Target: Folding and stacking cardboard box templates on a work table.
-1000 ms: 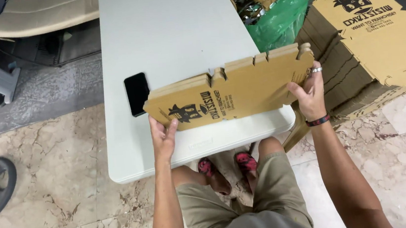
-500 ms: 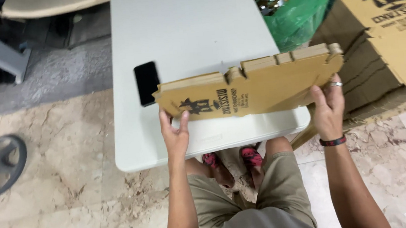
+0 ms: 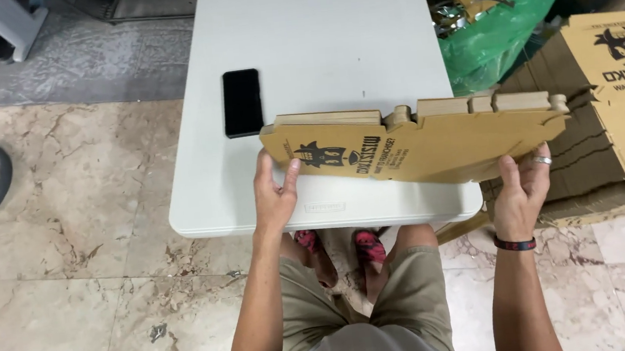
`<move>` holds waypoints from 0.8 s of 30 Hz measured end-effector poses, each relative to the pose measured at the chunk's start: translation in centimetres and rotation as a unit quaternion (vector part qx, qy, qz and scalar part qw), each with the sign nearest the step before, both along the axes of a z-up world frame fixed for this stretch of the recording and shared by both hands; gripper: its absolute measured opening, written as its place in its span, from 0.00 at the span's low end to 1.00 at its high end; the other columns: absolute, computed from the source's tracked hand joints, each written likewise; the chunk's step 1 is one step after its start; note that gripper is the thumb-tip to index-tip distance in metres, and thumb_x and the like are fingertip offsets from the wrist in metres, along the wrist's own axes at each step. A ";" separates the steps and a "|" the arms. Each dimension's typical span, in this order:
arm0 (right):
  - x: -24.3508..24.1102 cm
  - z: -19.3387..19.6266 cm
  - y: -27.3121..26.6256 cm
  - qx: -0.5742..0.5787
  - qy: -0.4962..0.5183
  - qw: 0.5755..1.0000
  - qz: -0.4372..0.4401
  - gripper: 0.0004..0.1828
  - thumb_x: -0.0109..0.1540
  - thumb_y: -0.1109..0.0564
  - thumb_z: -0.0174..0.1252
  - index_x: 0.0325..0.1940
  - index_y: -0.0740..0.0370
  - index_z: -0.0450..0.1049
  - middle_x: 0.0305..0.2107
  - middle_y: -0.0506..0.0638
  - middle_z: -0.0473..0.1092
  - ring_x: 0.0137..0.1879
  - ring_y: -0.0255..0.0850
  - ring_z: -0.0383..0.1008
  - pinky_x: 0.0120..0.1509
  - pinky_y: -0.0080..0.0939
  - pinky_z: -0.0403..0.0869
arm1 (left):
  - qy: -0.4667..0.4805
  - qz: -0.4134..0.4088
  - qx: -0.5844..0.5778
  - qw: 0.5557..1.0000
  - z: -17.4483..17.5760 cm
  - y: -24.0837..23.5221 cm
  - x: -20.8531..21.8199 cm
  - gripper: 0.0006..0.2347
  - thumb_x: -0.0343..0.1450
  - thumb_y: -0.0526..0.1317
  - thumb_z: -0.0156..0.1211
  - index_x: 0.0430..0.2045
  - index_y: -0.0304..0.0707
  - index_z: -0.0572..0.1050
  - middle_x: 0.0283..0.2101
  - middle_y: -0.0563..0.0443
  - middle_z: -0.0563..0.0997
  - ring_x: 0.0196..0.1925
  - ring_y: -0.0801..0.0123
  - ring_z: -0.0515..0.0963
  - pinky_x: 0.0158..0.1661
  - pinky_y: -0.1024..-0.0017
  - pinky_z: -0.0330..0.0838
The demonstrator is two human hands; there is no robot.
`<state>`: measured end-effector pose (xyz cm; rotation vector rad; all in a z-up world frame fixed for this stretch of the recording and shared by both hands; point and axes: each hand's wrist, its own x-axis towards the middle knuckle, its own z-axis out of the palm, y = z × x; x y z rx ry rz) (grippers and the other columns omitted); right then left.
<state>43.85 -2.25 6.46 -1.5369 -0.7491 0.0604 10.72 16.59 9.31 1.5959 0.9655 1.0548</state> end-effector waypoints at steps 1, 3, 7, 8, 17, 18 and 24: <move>-0.1 0.0 0.2 0.000 0.001 1.000 -0.006 0.33 0.73 0.54 0.55 0.80 0.66 0.54 0.37 0.42 0.58 0.44 0.33 0.57 0.55 0.35 0.66 | 0.001 -0.006 0.000 1.000 -0.5 -0.2 0.3 0.21 0.76 0.44 0.52 0.64 0.39 0.61 0.62 0.45 0.72 0.67 0.61 0.69 0.53 0.68 0.77; -0.4 -0.1 0.4 0.031 0.016 0.999 0.015 0.34 0.74 0.58 0.52 0.78 0.70 0.44 0.68 0.63 0.60 0.71 0.50 0.62 0.73 0.46 0.66 | -0.088 0.010 0.034 0.995 -1.3 -0.4 1.0 0.24 0.76 0.38 0.56 0.67 0.37 0.57 0.61 0.38 0.75 0.66 0.56 0.73 0.64 0.65 0.69; -0.9 0.8 0.6 0.084 -0.032 0.995 0.053 0.28 0.73 0.70 0.47 0.77 0.70 0.52 0.64 0.64 0.63 0.73 0.50 0.60 0.76 0.55 0.61 | -0.075 0.060 0.077 0.992 -1.9 -1.1 2.4 0.27 0.75 0.31 0.61 0.68 0.28 0.57 0.60 0.19 0.70 0.64 0.25 0.68 0.64 0.33 0.59; -1.9 1.9 0.9 0.086 -0.026 0.994 0.058 0.27 0.73 0.69 0.45 0.77 0.71 0.52 0.65 0.66 0.62 0.73 0.52 0.59 0.77 0.58 0.60 | -0.070 0.069 0.082 0.992 -2.3 -1.1 2.4 0.29 0.74 0.28 0.60 0.70 0.32 0.55 0.61 0.26 0.71 0.66 0.33 0.69 0.64 0.37 0.61; -1.4 3.2 0.9 0.079 -0.083 0.990 0.084 0.30 0.73 0.70 0.41 0.80 0.67 0.46 0.70 0.67 0.58 0.76 0.54 0.56 0.78 0.60 0.59 | -0.052 0.079 0.104 0.990 -4.6 0.0 2.1 0.31 0.72 0.25 0.61 0.71 0.34 0.55 0.64 0.36 0.72 0.68 0.47 0.70 0.66 0.45 0.62; -1.0 2.4 0.9 0.061 -0.093 0.992 0.067 0.27 0.74 0.67 0.43 0.78 0.68 0.51 0.66 0.66 0.62 0.73 0.54 0.61 0.74 0.59 0.64 | -0.057 0.087 0.104 0.989 -4.6 0.0 2.0 0.31 0.72 0.25 0.62 0.71 0.34 0.57 0.65 0.36 0.72 0.69 0.48 0.69 0.67 0.46 0.60; -1.3 5.1 1.2 0.059 -0.110 0.990 0.070 0.24 0.74 0.65 0.46 0.75 0.68 0.58 0.61 0.63 0.68 0.69 0.52 0.66 0.69 0.56 0.70 | -0.076 0.104 0.098 0.987 -4.9 -0.5 2.1 0.35 0.70 0.23 0.63 0.73 0.40 0.54 0.66 0.40 0.71 0.69 0.51 0.70 0.67 0.46 0.61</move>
